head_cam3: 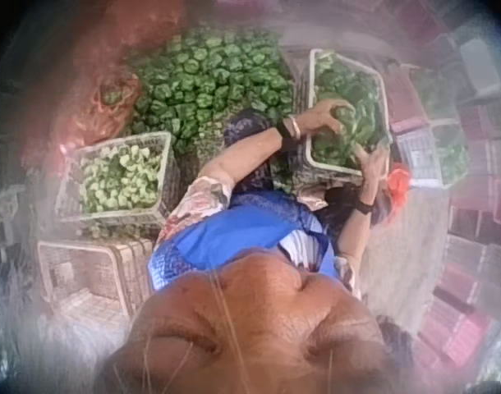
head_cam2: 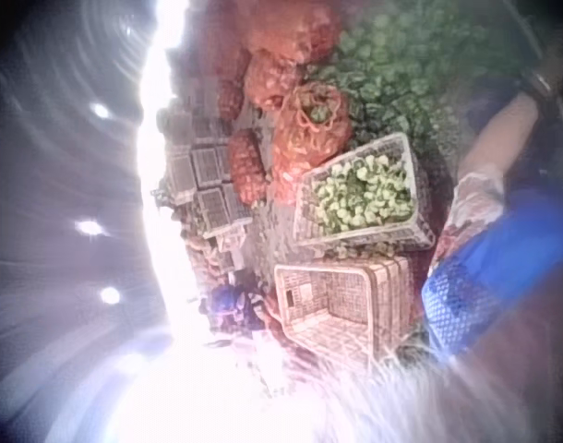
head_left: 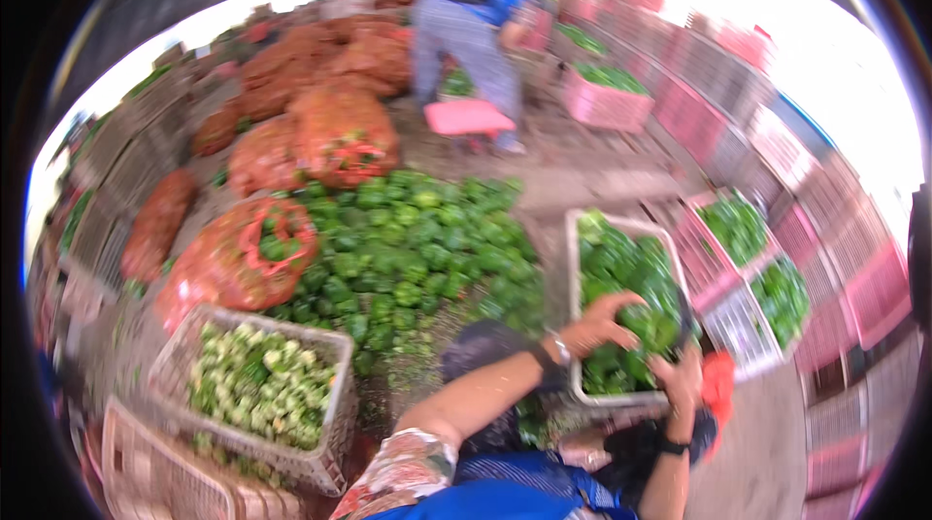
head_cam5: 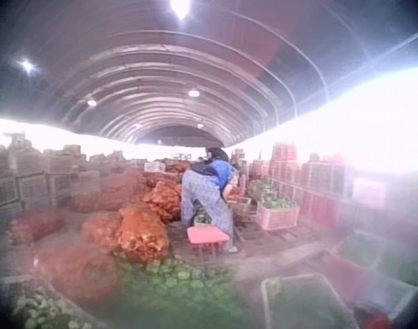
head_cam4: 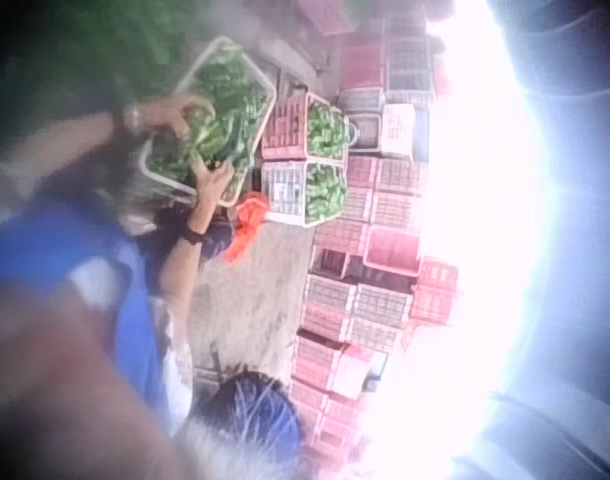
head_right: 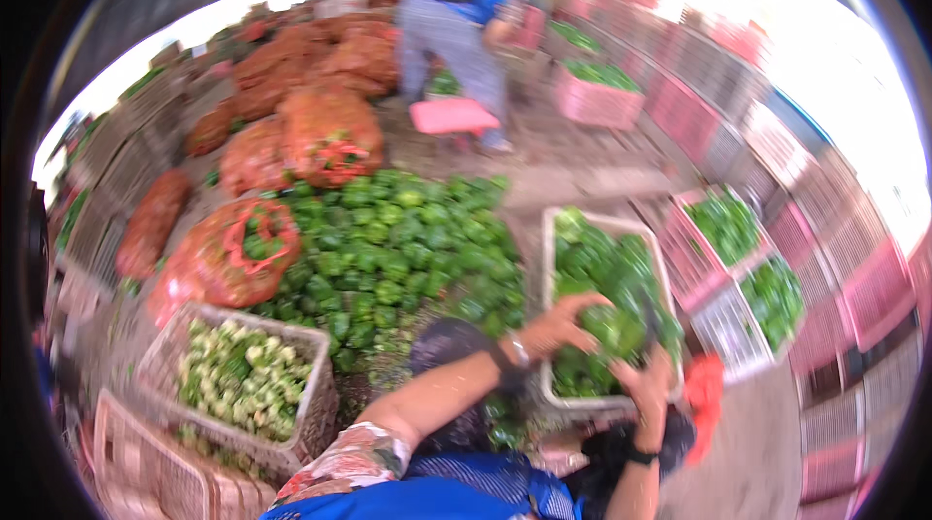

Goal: The person sorts green bell peppers, cutting away damaged parts with a knife and placing the cleaned peppers into a white plastic crate.

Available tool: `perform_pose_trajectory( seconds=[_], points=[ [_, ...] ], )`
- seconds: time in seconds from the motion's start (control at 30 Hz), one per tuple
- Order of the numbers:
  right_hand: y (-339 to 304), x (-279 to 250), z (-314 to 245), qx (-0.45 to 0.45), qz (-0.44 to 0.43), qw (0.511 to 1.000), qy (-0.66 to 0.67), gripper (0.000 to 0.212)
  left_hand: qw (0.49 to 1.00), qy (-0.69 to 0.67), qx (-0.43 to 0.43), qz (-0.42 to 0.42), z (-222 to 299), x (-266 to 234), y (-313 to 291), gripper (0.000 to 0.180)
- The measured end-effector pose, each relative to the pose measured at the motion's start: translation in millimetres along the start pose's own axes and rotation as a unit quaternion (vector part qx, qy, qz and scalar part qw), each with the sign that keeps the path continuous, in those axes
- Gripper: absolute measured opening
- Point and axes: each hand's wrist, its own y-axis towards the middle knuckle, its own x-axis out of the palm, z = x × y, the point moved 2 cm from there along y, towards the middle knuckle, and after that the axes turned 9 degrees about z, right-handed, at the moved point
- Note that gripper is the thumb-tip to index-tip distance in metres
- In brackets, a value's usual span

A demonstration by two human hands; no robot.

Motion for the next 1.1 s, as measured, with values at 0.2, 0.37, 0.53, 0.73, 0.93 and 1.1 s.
perform_pose_trajectory(
  seconds=[0.2, 0.37, 0.53, 0.73, 0.93, 1.1],
  points=[
    [-16.8, 45.5, 9.8, 0.219, 0.063, 0.848, 0.479, 0.034, 0.958, -0.278, -0.017, 0.070, 12.7, -28.2, -20.8, 0.057],
    [17.7, 12.7, 18.0, 0.180, 0.186, 0.872, 0.415, 0.024, 0.871, -0.433, 0.040, 0.230, 23.2, -70.4, -8.7, 0.043],
    [123.7, 17.0, 7.2, -0.080, 0.184, 0.976, -0.085, 0.075, 0.874, -0.420, 0.030, 0.241, 21.8, -74.5, -15.3, 0.034],
    [227.4, 91.8, 35.9, -0.057, 0.016, 0.950, -0.308, 0.071, 0.903, -0.354, 0.053, 0.237, 27.7, -77.2, -24.8, 0.037],
    [241.0, 119.9, 162.2, -0.224, -0.039, 0.911, -0.344, 0.050, 0.898, -0.371, 0.010, 0.235, 34.2, -50.3, -9.4, 0.038],
    [229.9, 119.4, 66.1, 0.033, -0.098, 0.969, -0.224, 0.031, 0.898, -0.363, -0.019, 0.249, 27.6, -66.9, -20.7, 0.036]
  ],
)
